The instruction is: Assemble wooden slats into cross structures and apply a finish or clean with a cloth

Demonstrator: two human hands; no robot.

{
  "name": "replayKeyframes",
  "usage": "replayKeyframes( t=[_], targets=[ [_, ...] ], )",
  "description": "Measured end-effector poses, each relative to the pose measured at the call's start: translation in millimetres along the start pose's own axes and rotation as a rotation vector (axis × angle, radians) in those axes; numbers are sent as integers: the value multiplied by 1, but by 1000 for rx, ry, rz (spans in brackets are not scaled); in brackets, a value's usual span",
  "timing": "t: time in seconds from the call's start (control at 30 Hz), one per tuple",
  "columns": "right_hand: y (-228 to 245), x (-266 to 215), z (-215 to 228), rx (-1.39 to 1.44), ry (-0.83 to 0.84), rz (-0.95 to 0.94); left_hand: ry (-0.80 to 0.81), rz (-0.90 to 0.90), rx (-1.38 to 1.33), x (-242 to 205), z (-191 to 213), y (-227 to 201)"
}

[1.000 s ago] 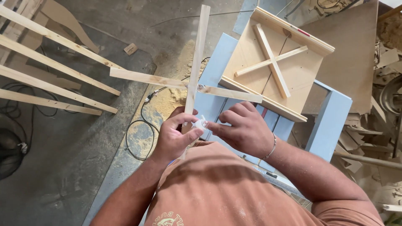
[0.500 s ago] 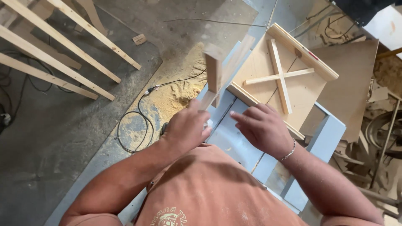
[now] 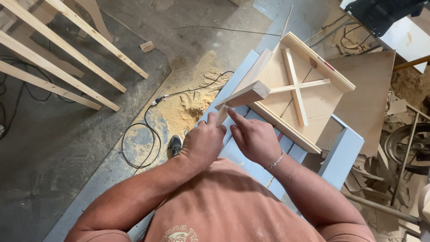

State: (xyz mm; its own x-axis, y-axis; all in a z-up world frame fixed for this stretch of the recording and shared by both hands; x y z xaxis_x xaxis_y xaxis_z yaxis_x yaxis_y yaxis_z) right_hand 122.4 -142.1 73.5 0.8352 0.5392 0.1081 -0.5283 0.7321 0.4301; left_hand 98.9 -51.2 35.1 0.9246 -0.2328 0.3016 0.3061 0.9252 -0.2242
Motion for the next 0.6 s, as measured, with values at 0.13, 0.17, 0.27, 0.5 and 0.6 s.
replayKeyframes(
  t=[0.13,0.17,0.27,0.5,0.6],
  targets=[
    [-8,0,-4,-21,46,-103,-14,-11,-18,-2,-2,2],
    [-9,0,-5,-9,54,-118,-4,-10,-11,-3,-5,2],
    [-11,2,-9,21,74,-137,15,-10,9,-5,-12,5],
    [-15,3,-27,153,112,-133,57,10,70,-1,-7,13],
    [-17,6,-31,182,111,-104,110,17,68,2,-6,17]
  ],
)
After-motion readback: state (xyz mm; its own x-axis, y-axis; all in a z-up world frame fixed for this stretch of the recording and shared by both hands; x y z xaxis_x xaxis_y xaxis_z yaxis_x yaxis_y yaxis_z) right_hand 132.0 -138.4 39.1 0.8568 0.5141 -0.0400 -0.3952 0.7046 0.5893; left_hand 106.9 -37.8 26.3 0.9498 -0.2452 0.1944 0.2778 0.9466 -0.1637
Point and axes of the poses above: each hand's wrist, its own x-axis towards the middle knuckle, its own z-axis out of the back of the hand, y = z × x, the point moved 10 cm from there along x, towards the middle knuckle, and after that the axes turned 4 degrees about z, right-handed, at the moved point
